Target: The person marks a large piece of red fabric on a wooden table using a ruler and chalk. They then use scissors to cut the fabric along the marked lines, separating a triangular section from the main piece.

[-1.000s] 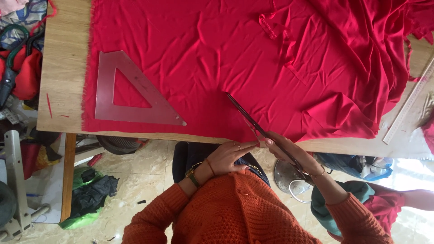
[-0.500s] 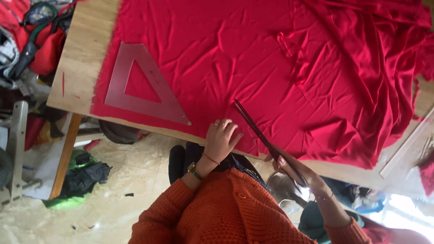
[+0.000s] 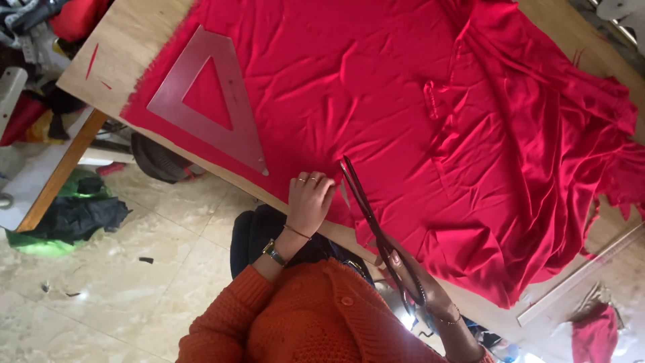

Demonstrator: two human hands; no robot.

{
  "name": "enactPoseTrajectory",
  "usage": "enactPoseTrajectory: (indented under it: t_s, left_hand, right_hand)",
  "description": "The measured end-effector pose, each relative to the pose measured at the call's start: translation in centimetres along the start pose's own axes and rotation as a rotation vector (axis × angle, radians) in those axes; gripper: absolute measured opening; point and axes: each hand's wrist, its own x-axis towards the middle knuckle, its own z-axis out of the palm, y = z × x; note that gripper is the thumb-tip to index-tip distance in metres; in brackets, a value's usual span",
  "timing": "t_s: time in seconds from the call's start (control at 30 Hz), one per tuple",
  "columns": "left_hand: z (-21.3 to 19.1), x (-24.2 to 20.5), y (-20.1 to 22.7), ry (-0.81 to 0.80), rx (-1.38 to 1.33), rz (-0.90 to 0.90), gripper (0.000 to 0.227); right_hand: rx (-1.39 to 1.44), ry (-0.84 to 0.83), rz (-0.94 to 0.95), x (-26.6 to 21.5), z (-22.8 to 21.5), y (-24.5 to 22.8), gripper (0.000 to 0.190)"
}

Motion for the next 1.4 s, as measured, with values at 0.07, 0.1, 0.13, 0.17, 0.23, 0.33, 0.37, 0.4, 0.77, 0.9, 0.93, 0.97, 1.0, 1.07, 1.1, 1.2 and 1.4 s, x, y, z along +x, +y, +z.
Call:
enactPoseTrajectory:
  t_s: [0.07, 0.1, 0.13, 0.17, 0.23, 0.33, 0.37, 0.4, 0.77, 0.9, 0.93, 0.97, 1.0, 1.07, 1.1, 1.2, 1.4]
  left_hand:
    - [-1.0, -0.1, -0.1, 0.029, -0.145, -0.062, 0.004]
    - [-1.1, -0.1, -0.3, 0.028, -0.144, -0.061, 0.004]
    - [-1.2, 0.0, -0.5, -0.007, -0.177, -0.067, 0.004]
    - [-1.3, -0.1, -0.7, -0.047, -0.212, -0.070, 0.005]
    - [-1.5, 0.0, -1.0, -0.077, -0.235, -0.058, 0.006]
    - [-2.1, 0.3, -1.4, -0.126, -0.283, -0.027, 0.006]
    - [-2.3, 0.5, -1.6, -0.145, -0.310, -0.013, 0.007]
    - [-2.4, 0.7, -1.8, -0.150, -0.311, -0.004, 0.007]
    - [-2.5, 2.2, -3.4, -0.218, -0.298, 0.143, 0.006]
    - [-2.5, 2.3, -3.6, -0.235, -0.311, 0.154, 0.005]
    - [-2.5, 2.3, -3.7, -0.258, -0.316, 0.148, 0.005]
    - [-2.5, 2.3, -3.7, -0.282, -0.321, 0.142, 0.006]
    - [-2.5, 2.3, -3.8, -0.283, -0.322, 0.143, 0.006]
    - [-2.4, 2.3, -3.9, -0.293, -0.318, 0.150, 0.008]
    - [-2.4, 2.3, -3.9, -0.294, -0.318, 0.149, 0.008]
    - [-2.5, 2.4, -4.0, -0.277, -0.324, 0.164, 0.009]
    - [-2.2, 2.2, -4.5, -0.255, -0.341, 0.178, 0.014]
  right_hand:
    - [-0.050, 0.305, 0.187, 1.2, 1.7, -1.0, 0.059]
    - [-0.049, 0.305, 0.186, 1.8, 2.0, -1.2, 0.059]
    - [-0.205, 0.282, 0.151, 2.4, 2.3, -1.4, 0.058]
    - [-0.358, 0.264, 0.115, 2.9, 2.8, -1.5, 0.056]
    - [-0.314, 0.329, 0.192, 3.2, 1.7, 0.2, 0.060]
    - [-0.318, 0.362, 0.178, 5.0, 2.0, 1.3, 0.062]
    - [-0.371, 0.331, 0.091, 5.8, 2.3, 1.4, 0.060]
    - [-0.368, 0.338, 0.086, 6.5, 2.8, 1.1, 0.060]
    - [-0.420, 0.502, 0.135, 10.7, 5.9, -1.2, 0.065]
    - [-0.435, 0.456, 0.100, 10.2, 4.2, 0.5, 0.064]
    - [-0.441, 0.498, 0.168, 10.3, 4.3, 0.3, 0.066]
    - [-0.447, 0.541, 0.237, 10.4, 4.4, 0.1, 0.069]
    - [-0.446, 0.542, 0.237, 10.5, 4.4, 0.3, 0.069]
    - [-0.373, 0.486, 0.119, 10.5, 4.2, 0.7, 0.061]
    - [-0.372, 0.486, 0.120, 10.9, 4.4, 0.2, 0.061]
    - [-0.471, 0.385, 0.047, 11.7, 4.1, -0.1, 0.056]
    - [-0.609, 0.409, 0.130, 12.4, 3.8, -0.9, 0.048]
